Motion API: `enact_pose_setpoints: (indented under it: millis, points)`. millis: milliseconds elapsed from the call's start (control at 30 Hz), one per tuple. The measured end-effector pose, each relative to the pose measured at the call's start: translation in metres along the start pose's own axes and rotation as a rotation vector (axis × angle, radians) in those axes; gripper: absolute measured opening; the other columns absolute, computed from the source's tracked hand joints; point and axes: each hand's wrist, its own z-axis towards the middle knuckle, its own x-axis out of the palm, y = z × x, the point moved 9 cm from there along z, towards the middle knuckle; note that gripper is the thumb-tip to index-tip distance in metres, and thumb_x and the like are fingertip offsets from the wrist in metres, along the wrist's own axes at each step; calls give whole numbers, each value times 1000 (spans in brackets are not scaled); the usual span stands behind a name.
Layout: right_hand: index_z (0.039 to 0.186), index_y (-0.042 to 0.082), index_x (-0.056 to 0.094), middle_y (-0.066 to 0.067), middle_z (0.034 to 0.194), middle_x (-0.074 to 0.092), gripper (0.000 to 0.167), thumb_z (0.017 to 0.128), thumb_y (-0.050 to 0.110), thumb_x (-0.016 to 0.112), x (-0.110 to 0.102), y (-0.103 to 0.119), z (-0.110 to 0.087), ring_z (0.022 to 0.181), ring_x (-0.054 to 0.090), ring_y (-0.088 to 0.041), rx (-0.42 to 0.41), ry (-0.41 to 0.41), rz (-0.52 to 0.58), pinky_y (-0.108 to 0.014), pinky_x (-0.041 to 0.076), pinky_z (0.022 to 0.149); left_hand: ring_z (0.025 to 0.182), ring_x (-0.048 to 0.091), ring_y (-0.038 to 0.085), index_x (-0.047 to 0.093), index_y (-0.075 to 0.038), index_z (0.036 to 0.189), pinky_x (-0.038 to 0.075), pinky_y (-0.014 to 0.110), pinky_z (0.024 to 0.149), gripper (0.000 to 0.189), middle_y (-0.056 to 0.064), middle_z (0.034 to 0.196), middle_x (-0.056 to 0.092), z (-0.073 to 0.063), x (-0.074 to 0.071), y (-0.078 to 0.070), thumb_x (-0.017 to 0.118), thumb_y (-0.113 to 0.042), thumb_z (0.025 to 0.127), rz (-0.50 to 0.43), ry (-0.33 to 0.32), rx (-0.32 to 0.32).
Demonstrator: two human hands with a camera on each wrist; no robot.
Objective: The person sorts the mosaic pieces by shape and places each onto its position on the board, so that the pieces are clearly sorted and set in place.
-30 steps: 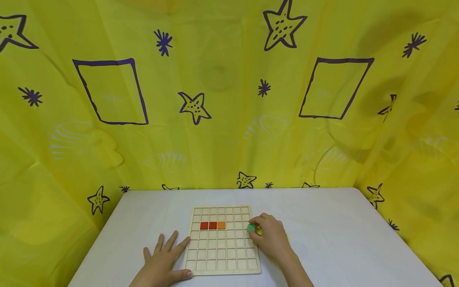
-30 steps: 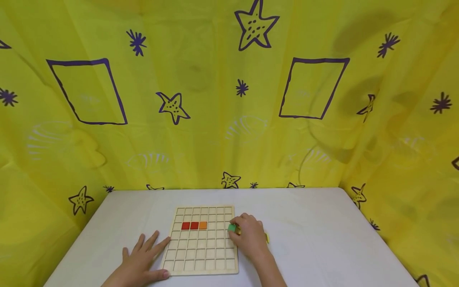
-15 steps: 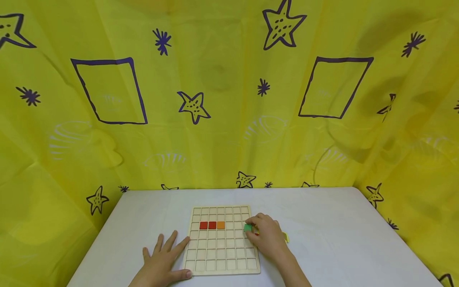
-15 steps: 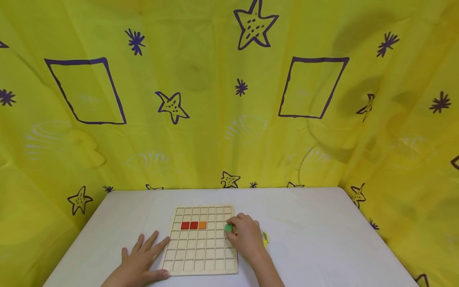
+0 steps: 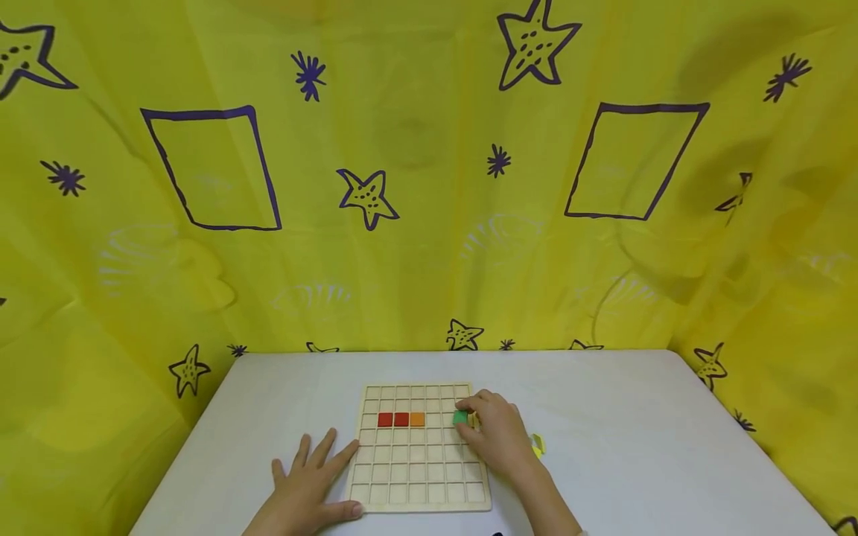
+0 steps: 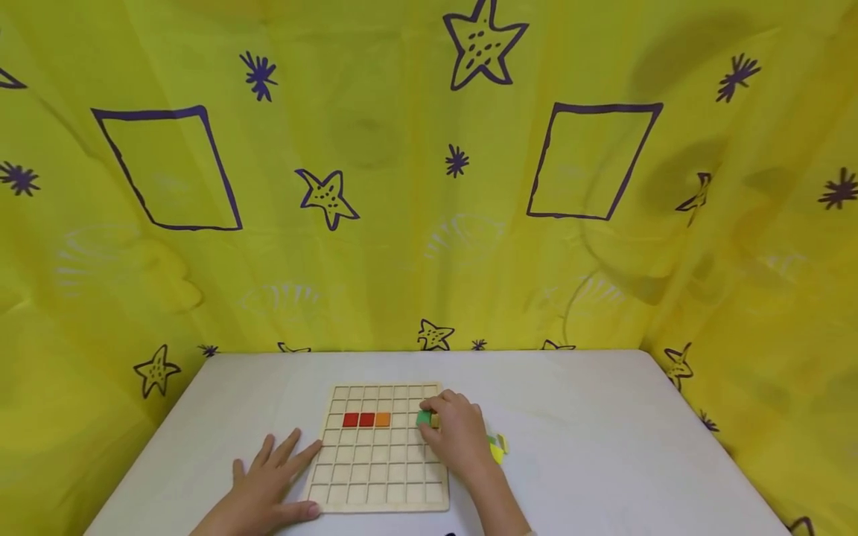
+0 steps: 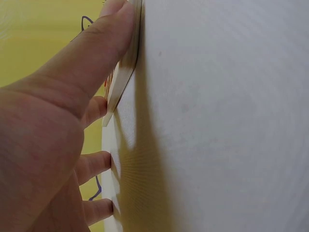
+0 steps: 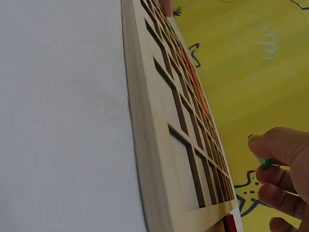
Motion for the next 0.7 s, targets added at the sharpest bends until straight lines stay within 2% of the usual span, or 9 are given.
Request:
enact_pose_setpoints:
  millis: [167,333,533,700]
  points:
    - [100,18,76,10,93,66,18,83,20,79,1,10,8,88,58,-12,-33,1,20,-36,42,76,143,11,62,45,-27,150,0,90,93,104,20,161,29,0,-2,-1,70,-77,63,1,-3,-9]
    - [101,17,77,8,93,67,17,84,19,76,1,23,15,87,60,-12,-54,13,23,-34,42,74,143,13,62,45,-27,150,1,90,93,102,20,160,30,-3,-4,-2,72,-75,65,-5,-29,12]
    - [103,17,77,7,93,67,18,85,20,77,3,33,25,85,60,-13,-54,8,48,-34,42,73,143,15,62,45,-26,150,3,90,93,99,21,160,31,-4,-8,-2,72,-73,67,-15,-53,46]
    - [106,17,76,6,97,68,20,86,22,77,12,35,26,88,62,-14,-39,33,80,-37,44,76,143,14,62,46,-26,150,2,90,93,98,21,160,31,-5,-5,-3,73,-72,68,-31,-48,61]
